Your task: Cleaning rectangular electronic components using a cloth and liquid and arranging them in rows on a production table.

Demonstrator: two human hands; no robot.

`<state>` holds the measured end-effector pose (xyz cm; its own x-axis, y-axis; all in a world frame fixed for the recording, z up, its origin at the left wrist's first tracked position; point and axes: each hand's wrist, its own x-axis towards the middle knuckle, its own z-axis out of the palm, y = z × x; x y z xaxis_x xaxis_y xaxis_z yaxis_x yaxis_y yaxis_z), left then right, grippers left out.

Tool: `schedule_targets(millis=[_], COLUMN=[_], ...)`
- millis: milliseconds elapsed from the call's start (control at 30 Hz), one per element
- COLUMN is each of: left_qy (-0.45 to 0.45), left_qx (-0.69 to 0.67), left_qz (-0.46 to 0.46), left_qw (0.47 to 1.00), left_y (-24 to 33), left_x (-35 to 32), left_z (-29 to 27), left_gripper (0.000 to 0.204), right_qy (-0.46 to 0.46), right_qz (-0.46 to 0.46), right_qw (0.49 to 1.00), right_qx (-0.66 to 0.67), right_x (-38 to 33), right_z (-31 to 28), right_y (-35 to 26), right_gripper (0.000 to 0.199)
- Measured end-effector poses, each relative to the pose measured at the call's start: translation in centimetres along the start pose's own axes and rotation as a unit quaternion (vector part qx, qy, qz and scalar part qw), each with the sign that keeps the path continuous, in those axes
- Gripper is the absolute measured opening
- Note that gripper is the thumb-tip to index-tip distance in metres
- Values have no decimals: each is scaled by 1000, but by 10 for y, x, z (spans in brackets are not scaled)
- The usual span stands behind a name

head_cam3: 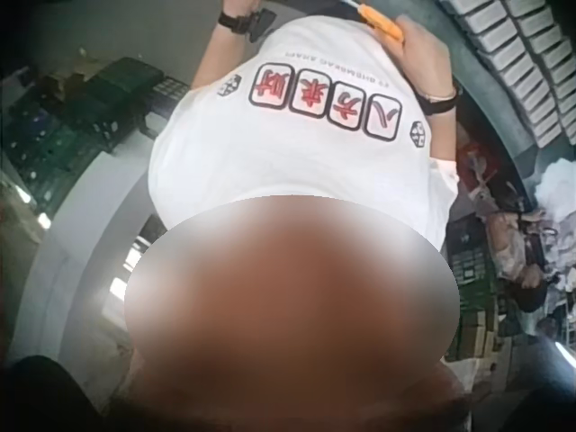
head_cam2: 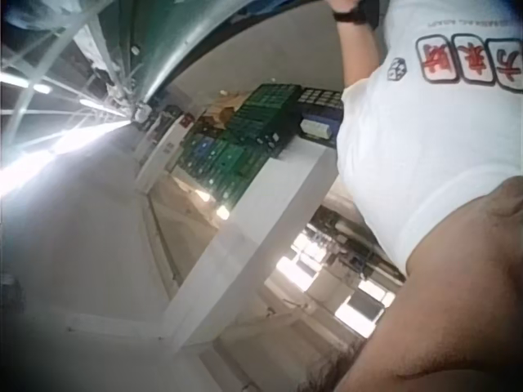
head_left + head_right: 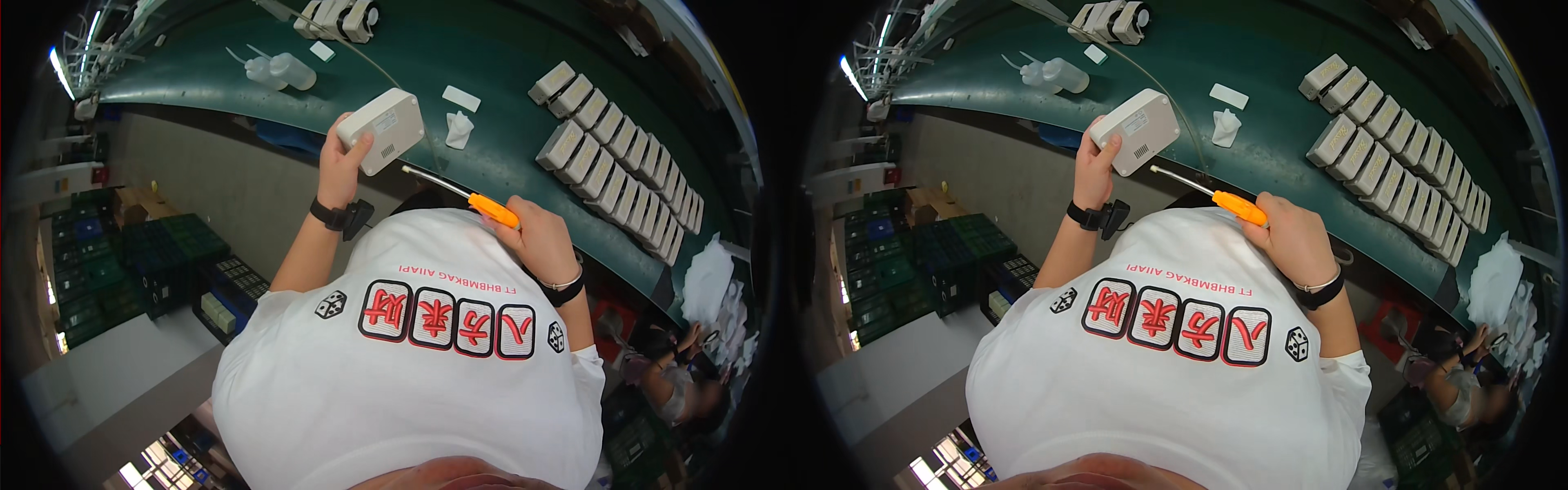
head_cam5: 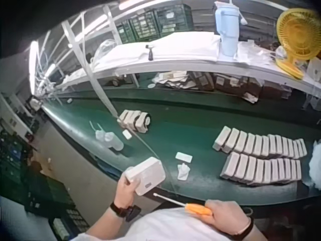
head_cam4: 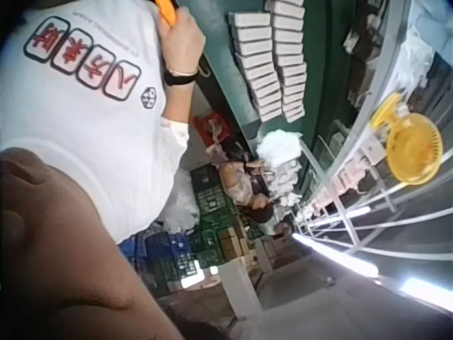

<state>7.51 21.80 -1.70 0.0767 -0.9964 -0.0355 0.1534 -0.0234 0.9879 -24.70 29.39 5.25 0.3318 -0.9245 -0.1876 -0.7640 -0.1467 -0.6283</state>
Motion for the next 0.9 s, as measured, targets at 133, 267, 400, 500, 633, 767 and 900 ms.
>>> schedule_targets(millis=[133,267,400,500,633,767,900], left_qy=[-99,-255,-386,-369,-65,-62,101], left_qx=[219,445,328,67,-384,-583,-382], left_qz=[102,164,11,-183,-294,-274,-239], left_qw=[965,843,862,909,873,762,887], left_y=[28,59,45,9,-21,-47,-21], left_x=[2,8,21,16,-15,-15,-8], left_z=[-3,-17,-49,-68,-41,-29,10], left_gripper=[51,53,54,55,54,58,53], right_qy=[7,14,-12,-26,-29,-47,-24], right_qz=[2,4,23,33,26,29,29], right_qw=[1000,999,996,991,982,978,974], right_qx=[10,44,90,126,185,201,222], right_x=[-4,-5,5,5,3,-3,-15], right_z=[-8,-23,-24,-16,-2,8,28], right_y=[4,19,40,55,62,58,72], right_gripper=[30,29,29,29,31,31,21])
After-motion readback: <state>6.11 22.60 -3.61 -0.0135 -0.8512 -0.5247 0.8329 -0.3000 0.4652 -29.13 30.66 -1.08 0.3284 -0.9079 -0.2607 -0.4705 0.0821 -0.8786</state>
